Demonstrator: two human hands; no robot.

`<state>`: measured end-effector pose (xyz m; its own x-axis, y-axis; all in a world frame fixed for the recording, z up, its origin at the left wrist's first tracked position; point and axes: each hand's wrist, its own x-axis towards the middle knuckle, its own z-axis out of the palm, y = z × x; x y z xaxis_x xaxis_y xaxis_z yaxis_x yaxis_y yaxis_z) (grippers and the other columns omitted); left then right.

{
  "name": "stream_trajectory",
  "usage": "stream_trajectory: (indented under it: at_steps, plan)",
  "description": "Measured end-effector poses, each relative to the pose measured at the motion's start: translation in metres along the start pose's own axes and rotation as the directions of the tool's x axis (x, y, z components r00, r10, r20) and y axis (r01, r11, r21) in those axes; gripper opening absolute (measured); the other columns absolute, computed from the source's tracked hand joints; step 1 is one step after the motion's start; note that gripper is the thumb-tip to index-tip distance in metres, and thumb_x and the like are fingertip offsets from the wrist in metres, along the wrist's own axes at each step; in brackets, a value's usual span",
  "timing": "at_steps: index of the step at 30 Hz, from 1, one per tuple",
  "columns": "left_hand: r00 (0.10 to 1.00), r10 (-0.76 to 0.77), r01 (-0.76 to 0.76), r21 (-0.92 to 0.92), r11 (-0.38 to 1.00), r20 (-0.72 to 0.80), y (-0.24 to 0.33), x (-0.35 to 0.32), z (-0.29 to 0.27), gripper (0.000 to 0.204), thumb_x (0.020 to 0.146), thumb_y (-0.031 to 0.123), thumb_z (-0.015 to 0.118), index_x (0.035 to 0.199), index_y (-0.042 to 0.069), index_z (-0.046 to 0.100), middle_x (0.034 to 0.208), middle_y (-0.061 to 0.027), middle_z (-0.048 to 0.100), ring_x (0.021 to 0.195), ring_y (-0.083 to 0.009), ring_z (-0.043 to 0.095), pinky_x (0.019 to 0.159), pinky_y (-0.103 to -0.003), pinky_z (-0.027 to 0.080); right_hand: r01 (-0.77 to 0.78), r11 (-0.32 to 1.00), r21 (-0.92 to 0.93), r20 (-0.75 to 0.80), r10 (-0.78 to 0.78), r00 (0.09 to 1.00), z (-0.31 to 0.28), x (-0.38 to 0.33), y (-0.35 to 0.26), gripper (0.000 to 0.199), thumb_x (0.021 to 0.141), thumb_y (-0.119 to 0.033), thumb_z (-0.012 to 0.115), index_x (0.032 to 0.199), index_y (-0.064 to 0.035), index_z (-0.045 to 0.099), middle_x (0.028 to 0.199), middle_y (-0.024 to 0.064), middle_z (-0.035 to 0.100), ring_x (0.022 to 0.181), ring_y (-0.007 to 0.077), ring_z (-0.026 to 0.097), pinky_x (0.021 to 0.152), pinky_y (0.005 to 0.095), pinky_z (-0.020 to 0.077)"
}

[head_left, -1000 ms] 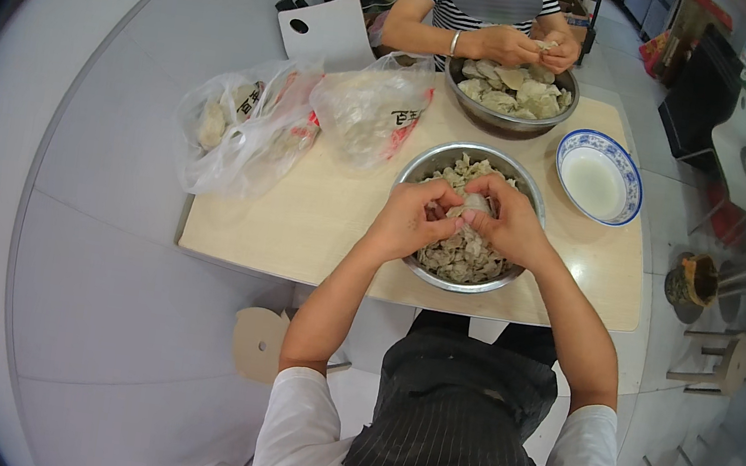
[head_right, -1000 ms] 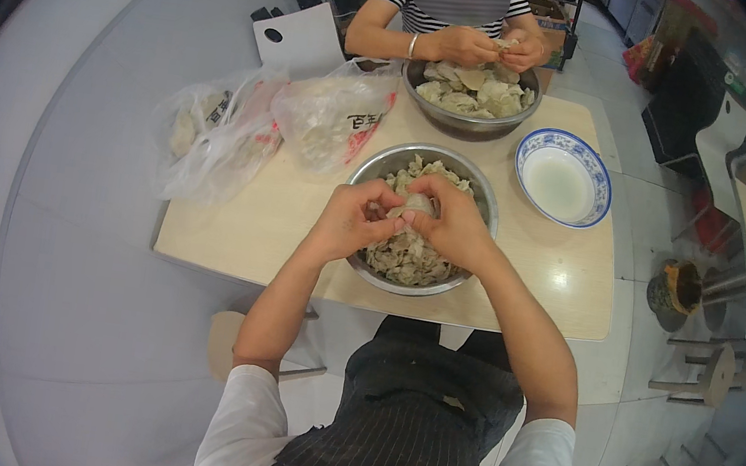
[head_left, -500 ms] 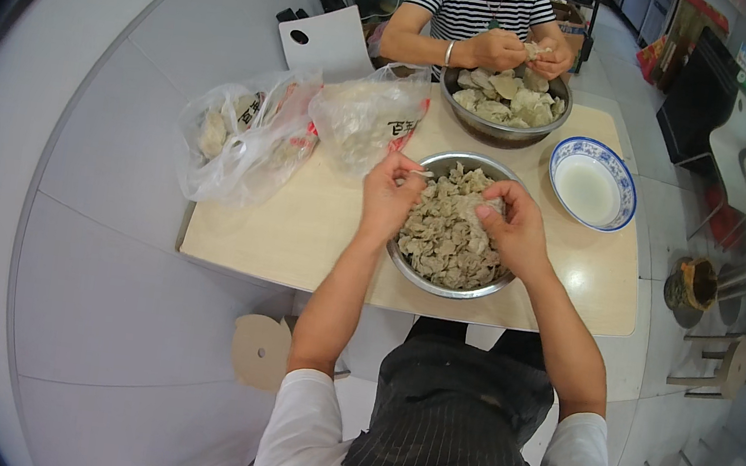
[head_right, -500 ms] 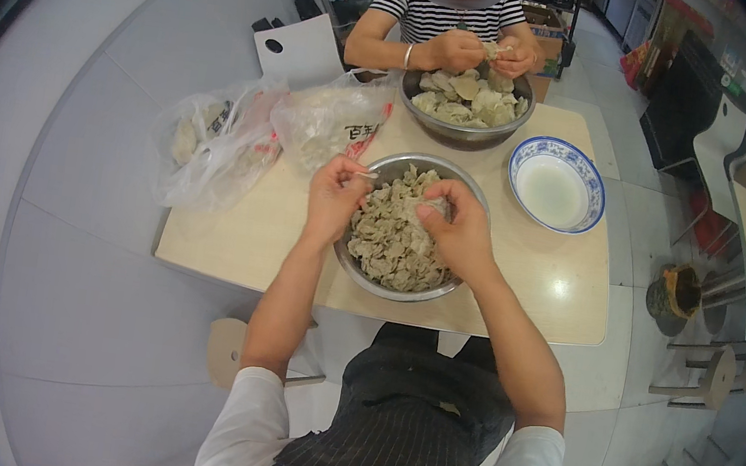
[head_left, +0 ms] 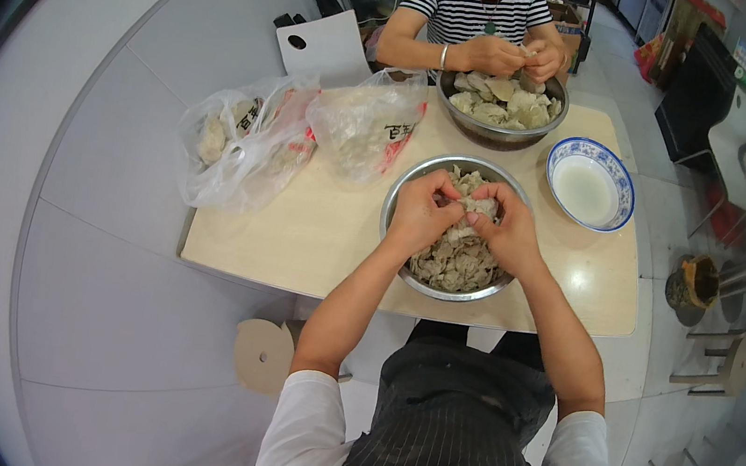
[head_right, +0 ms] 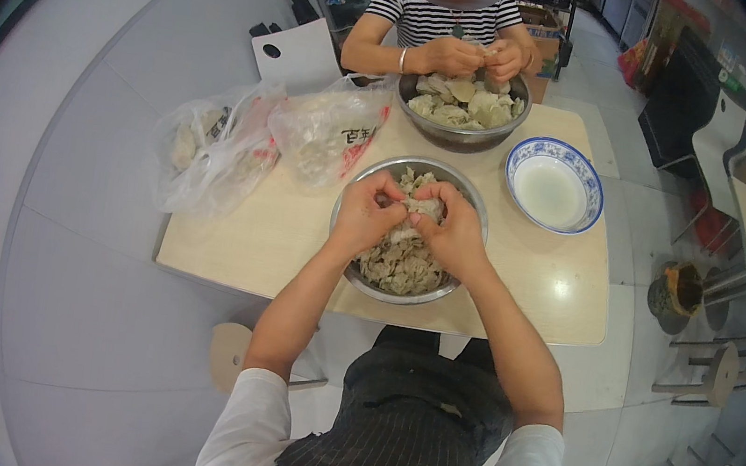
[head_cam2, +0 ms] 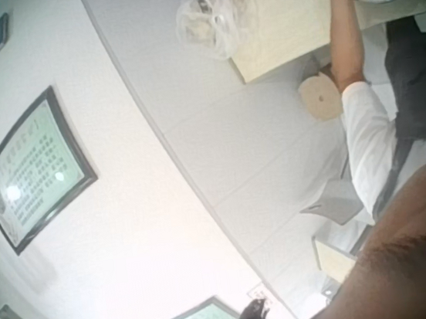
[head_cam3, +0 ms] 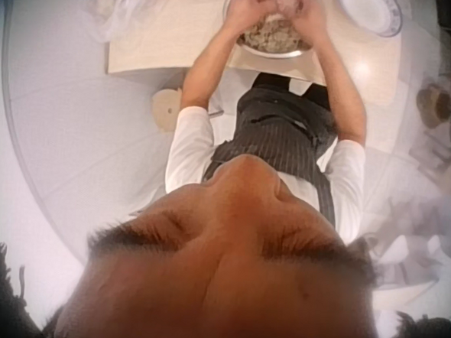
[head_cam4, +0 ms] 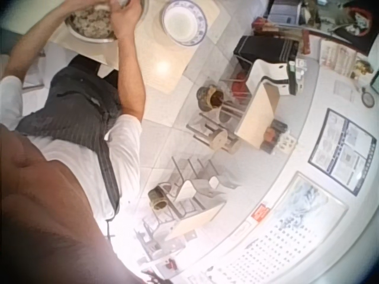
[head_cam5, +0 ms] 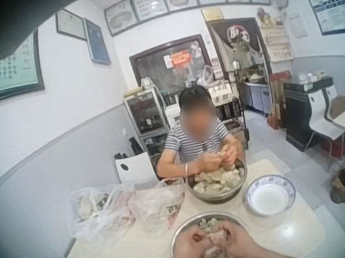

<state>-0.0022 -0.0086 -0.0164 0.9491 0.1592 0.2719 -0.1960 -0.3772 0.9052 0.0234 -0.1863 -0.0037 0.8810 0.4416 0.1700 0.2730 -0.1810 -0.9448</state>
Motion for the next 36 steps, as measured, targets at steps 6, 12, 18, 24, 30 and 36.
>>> stream_trajectory:
  at_steps: [6,12,18,24,30,36]
  plan:
    - [0.962,-0.189,0.231,-0.222,0.947,0.197,0.014,-0.001,-0.024,0.013,0.080,-0.002,0.067,0.089,0.003,0.058,0.075,-0.0005,0.059,0.065,-0.0065,0.057,0.055,-0.022,0.048,0.107,0.994,0.006,-0.187,-0.104,0.977,-0.005,0.002,0.013,0.032,0.080,-0.008,0.075,0.107,-0.0020,0.060,0.099,0.0066,0.061,0.096,0.0161,0.056,0.087,0.0294,0.0454]
    - [0.978,-0.029,0.063,-0.162,0.985,0.207,-0.001,-0.002,-0.013,0.013,0.080,-0.005,0.067,0.082,0.003,0.057,0.078,0.0020,0.059,0.068,-0.0052,0.056,0.060,-0.021,0.046,0.128,0.991,-0.031,-0.049,-0.130,0.990,-0.001,0.006,0.002,0.032,0.075,-0.009,0.078,0.101,-0.0040,0.059,0.098,0.0104,0.063,0.095,0.0227,0.059,0.088,0.0319,0.0456]
    - [0.993,-0.109,0.107,0.042,0.993,0.054,0.002,0.003,-0.033,0.011,0.080,-0.005,0.063,0.084,0.002,0.057,0.079,0.0002,0.059,0.073,-0.0060,0.057,0.062,-0.022,0.047,0.006,0.993,0.116,-0.009,-0.005,1.000,-0.005,0.003,0.009,0.034,0.075,-0.007,0.077,0.102,-0.0050,0.056,0.099,0.0101,0.062,0.096,0.0238,0.059,0.090,0.0333,0.0452]
    - [0.918,-0.139,0.249,-0.267,0.931,0.371,0.006,-0.003,-0.026,0.022,0.083,-0.004,0.067,0.101,0.002,0.056,0.093,-0.0048,0.060,0.076,-0.0115,0.064,0.062,-0.025,0.053,0.113,0.992,0.051,0.012,-0.113,0.993,0.004,0.005,0.004,0.035,0.078,-0.004,0.074,0.107,-0.0049,0.053,0.102,0.0111,0.061,0.102,0.0251,0.058,0.094,0.0337,0.0431]
    - [0.927,-0.119,0.268,-0.405,0.874,0.356,0.015,-0.008,-0.023,0.017,0.081,-0.005,0.066,0.093,0.001,0.056,0.088,-0.0035,0.060,0.073,-0.0100,0.062,0.061,-0.023,0.051,0.138,0.990,-0.027,0.006,-0.138,0.990,0.004,0.002,-0.009,0.036,0.078,-0.005,0.074,0.107,-0.0046,0.053,0.101,0.0124,0.061,0.100,0.0272,0.059,0.091,0.0352,0.0444]
    - [0.972,0.075,-0.083,0.030,0.996,0.221,0.001,-0.006,-0.024,0.019,0.079,-0.006,0.064,0.095,0.002,0.059,0.082,-0.0034,0.060,0.071,-0.0088,0.059,0.062,-0.024,0.050,0.141,0.987,-0.071,0.099,-0.134,0.986,0.007,-0.002,-0.003,0.036,0.080,-0.007,0.074,0.109,-0.0057,0.054,0.102,0.0140,0.062,0.100,0.0290,0.061,0.089,0.0382,0.0455]
